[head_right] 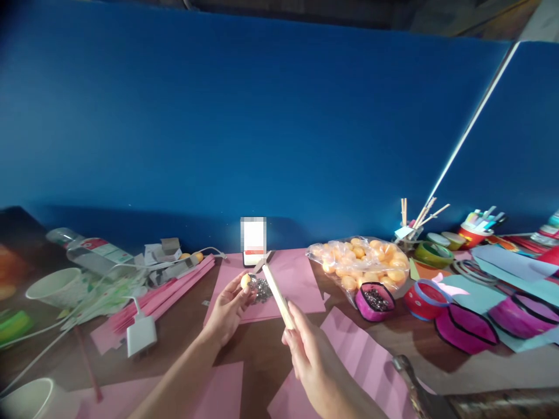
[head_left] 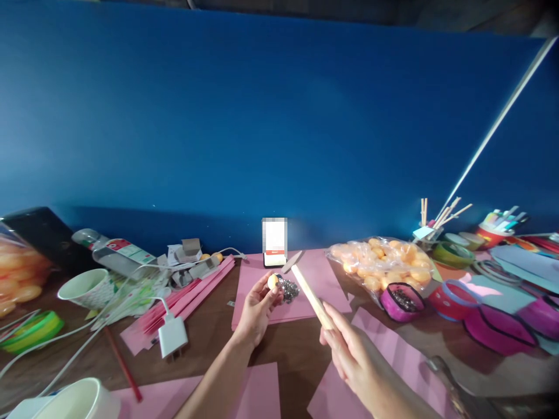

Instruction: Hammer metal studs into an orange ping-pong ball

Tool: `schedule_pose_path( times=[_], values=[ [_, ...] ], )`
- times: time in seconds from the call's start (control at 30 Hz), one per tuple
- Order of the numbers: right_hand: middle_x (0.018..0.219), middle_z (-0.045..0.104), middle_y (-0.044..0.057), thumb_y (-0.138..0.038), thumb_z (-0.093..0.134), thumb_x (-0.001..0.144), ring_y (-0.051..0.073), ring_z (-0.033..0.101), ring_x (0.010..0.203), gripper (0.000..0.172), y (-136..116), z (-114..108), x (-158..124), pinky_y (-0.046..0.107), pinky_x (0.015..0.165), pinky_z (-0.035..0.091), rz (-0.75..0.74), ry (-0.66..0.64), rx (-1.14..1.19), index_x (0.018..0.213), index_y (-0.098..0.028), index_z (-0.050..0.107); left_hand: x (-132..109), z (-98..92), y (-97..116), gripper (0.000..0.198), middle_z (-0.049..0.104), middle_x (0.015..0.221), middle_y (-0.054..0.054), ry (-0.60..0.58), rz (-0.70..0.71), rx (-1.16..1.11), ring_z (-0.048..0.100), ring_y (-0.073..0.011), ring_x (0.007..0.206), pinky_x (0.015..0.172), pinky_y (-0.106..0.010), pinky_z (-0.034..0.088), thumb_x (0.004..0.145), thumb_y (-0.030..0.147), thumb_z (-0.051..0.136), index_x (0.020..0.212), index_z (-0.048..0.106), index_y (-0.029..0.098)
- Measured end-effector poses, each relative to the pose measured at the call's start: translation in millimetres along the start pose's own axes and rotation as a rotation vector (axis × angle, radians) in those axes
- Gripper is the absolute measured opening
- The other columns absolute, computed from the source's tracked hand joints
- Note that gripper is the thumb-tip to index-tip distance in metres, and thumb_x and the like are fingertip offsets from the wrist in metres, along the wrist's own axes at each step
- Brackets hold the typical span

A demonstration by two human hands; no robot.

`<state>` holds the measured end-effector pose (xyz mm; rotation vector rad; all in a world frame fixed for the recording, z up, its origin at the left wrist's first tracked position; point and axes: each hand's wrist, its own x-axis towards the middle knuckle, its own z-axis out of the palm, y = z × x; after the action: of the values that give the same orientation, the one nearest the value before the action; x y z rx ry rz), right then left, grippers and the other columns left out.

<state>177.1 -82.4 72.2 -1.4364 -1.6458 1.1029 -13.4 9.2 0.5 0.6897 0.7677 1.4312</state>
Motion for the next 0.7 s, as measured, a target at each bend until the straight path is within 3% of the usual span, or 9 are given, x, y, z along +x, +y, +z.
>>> schedule_pose_path(
  times=[0.17,0.3,0.47,0.57,0.7],
  values=[
    [0.08,0.057,0.002,-0.046,0.034,0.087,0.007,0.041,0.043,0.049,-1.0,-0.2,0.2,0.022,0.045,0.045,0.02,-0.04,0.035,0.13,-0.022,0.04,-0.9,0.6,0.3,0.059,0.064,0.093,-0.006,-0.033,0.001,0.016,0.061,-0.0153,0.083,0.08,-0.03,0.046,0.068,0.023,0.069,0.124,0.049,0.021],
    [0.083,0.056,0.003,-0.05,0.032,0.087,0.007,0.039,0.042,0.054,0.5,0.0,0.1,0.021,0.038,0.039,0.055,-0.016,0.071,0.133,-0.022,0.035,-3.5,3.1,3.2,0.062,0.063,0.096,-0.006,-0.051,0.011,0.017,0.061,-0.0176,0.089,0.084,-0.033,0.044,0.069,0.024,0.069,0.127,0.045,0.024],
    [0.081,0.054,0.002,-0.048,0.033,0.087,0.006,0.038,0.042,0.05,-4.1,-2.0,-2.6,0.022,0.042,0.04,0.058,-0.087,0.081,0.13,-0.023,0.039,-6.0,6.0,5.1,0.061,0.062,0.095,-0.005,-0.045,0.014,0.057,0.061,-0.0171,0.088,0.085,-0.033,0.044,0.069,0.024,0.068,0.126,0.045,0.023],
    [0.083,0.055,0.003,-0.047,0.034,0.087,0.007,0.039,0.043,0.051,-3.9,-1.7,-3.1,0.021,0.039,0.039,0.05,-0.049,0.093,0.132,-0.023,0.036,-6.7,6.3,4.4,0.062,0.062,0.097,-0.006,-0.038,0.032,0.072,0.062,-0.0181,0.088,0.084,-0.035,0.045,0.069,0.025,0.068,0.126,0.044,0.024],
    [0.083,0.055,0.003,-0.047,0.034,0.087,0.006,0.038,0.042,0.05,0.3,0.5,-2.6,0.02,0.038,0.038,0.044,-0.041,0.094,0.131,-0.023,0.037,-6.8,5.8,2.9,0.051,0.061,0.099,-0.007,-0.041,0.057,0.098,0.062,-0.0192,0.088,0.082,-0.035,0.046,0.066,0.024,0.071,0.113,0.051,0.021]
  ],
)
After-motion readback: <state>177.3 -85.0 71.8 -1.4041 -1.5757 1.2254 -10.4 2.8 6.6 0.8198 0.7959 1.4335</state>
